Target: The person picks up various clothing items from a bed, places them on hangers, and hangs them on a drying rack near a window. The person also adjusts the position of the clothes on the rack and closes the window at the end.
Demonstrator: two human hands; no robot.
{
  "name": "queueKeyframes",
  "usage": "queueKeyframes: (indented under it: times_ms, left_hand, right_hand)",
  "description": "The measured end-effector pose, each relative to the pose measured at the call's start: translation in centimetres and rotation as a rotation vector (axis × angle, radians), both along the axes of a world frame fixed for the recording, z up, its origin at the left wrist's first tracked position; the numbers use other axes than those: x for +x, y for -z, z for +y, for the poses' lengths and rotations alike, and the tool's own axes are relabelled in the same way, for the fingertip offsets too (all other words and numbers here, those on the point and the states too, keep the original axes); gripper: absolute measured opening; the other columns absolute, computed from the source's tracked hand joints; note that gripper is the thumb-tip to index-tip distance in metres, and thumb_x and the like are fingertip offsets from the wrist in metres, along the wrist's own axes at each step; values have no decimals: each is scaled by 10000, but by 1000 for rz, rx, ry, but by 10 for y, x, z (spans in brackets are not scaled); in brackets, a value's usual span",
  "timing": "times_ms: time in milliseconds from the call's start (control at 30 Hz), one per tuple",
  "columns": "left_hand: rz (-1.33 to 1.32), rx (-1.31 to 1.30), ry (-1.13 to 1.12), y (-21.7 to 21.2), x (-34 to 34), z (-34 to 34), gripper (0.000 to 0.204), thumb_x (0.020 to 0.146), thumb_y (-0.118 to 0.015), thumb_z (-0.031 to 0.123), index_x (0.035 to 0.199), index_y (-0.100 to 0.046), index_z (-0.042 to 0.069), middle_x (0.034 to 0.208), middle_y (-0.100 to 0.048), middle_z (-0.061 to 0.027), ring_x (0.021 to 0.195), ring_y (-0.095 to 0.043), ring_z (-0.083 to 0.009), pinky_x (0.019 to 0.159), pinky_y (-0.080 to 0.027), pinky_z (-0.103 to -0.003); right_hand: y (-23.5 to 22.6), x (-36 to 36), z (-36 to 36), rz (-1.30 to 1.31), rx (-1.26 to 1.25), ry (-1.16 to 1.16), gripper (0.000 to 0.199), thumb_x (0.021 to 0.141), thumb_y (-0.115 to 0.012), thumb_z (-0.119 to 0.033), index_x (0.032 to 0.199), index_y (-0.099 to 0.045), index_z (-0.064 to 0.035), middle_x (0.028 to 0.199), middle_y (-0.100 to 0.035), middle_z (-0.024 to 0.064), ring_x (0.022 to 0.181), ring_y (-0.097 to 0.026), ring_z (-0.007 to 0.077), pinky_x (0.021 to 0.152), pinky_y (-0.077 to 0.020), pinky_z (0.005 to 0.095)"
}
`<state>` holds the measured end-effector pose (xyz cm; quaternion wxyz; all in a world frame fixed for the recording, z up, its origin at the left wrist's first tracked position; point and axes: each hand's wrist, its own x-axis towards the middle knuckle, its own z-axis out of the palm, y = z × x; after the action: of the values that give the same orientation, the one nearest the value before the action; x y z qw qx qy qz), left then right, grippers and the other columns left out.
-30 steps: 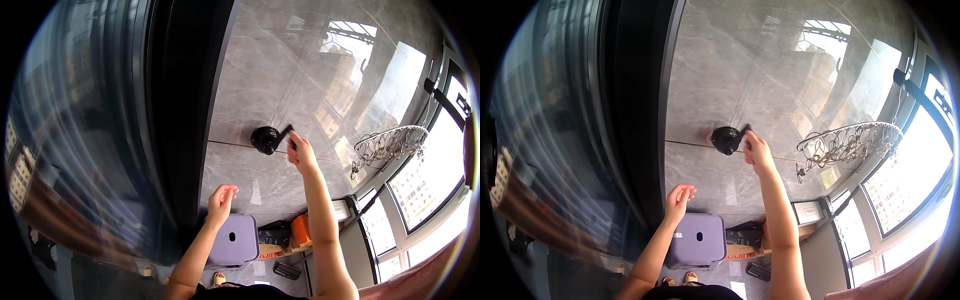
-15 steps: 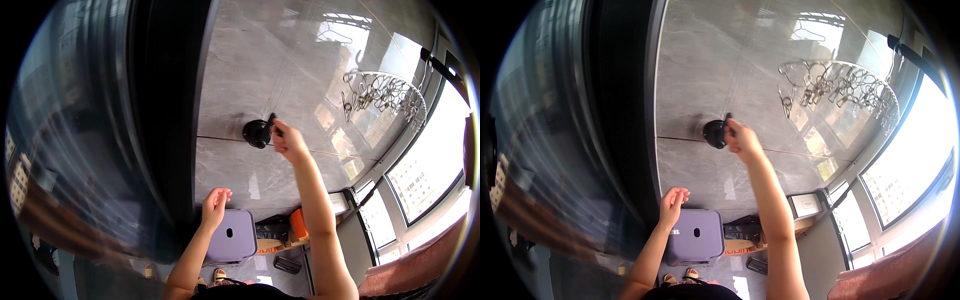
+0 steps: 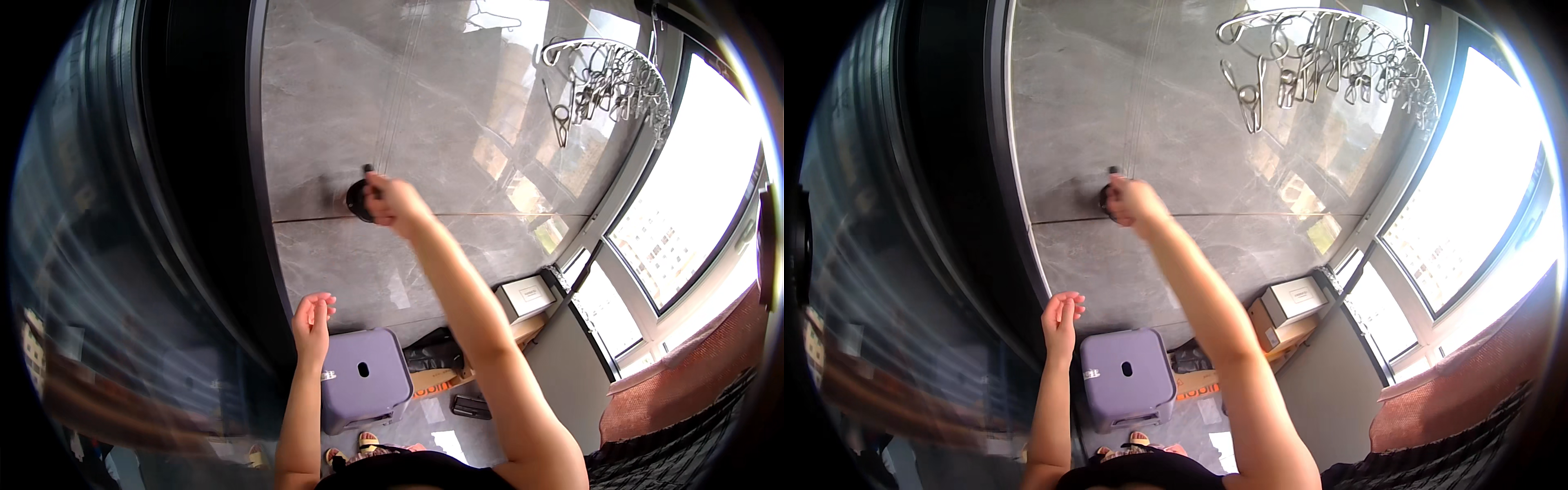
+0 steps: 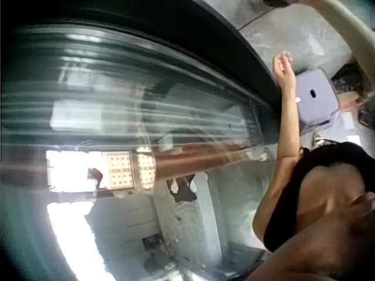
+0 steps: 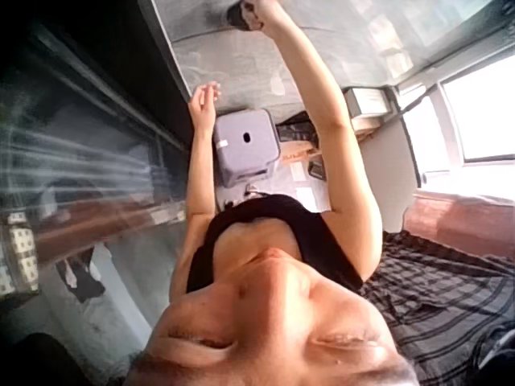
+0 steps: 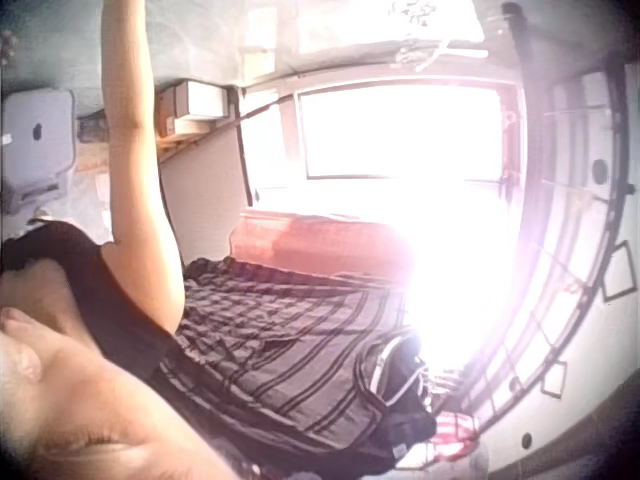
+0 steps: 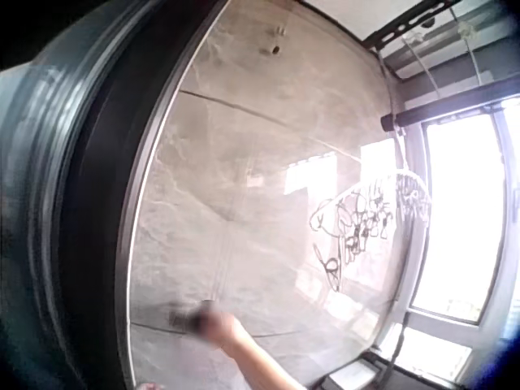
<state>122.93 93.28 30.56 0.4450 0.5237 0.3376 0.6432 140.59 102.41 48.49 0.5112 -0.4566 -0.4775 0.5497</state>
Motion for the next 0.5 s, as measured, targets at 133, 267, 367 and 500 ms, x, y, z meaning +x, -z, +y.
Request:
queueKeyframes:
  times_ms: [133,267,367,500]
  left_hand:
    - [-33,-14,54,-11,11,-1,138,919,-464,102,963,-565,19,883,-617,-55,745,-549,-96,685,-439,-227]
    - [7,-10,63,-2,13,-11,137,916,-457,81,959,-560,1,881,-614,-68,751,-564,-101,684,-450,-220]
    - [0,-29,32,12,11,-17,147,917,-473,130,959,-569,28,882,-627,-51,715,-559,-94,653,-427,-217]
    - [-2,17,41,21,6,-12,138,916,-477,126,960,-569,33,877,-624,-46,717,-554,-91,649,-422,-214]
  right_hand:
    - [53,85,-14,161,88,191,369,911,-456,-341,619,-442,-116,452,-331,-16,348,-234,104,347,-168,256]
    - [183,43,-14,-264,33,452,269,909,-462,-264,704,-457,-90,490,-356,2,365,-257,100,344,-190,265]
    - [155,-49,-1,200,-178,204,266,895,-454,-264,706,-447,-78,487,-350,-3,383,-280,107,361,-202,259]
    - [37,-45,7,-60,10,-21,361,905,-462,-363,662,-449,-96,465,-314,-31,374,-246,95,360,-189,253]
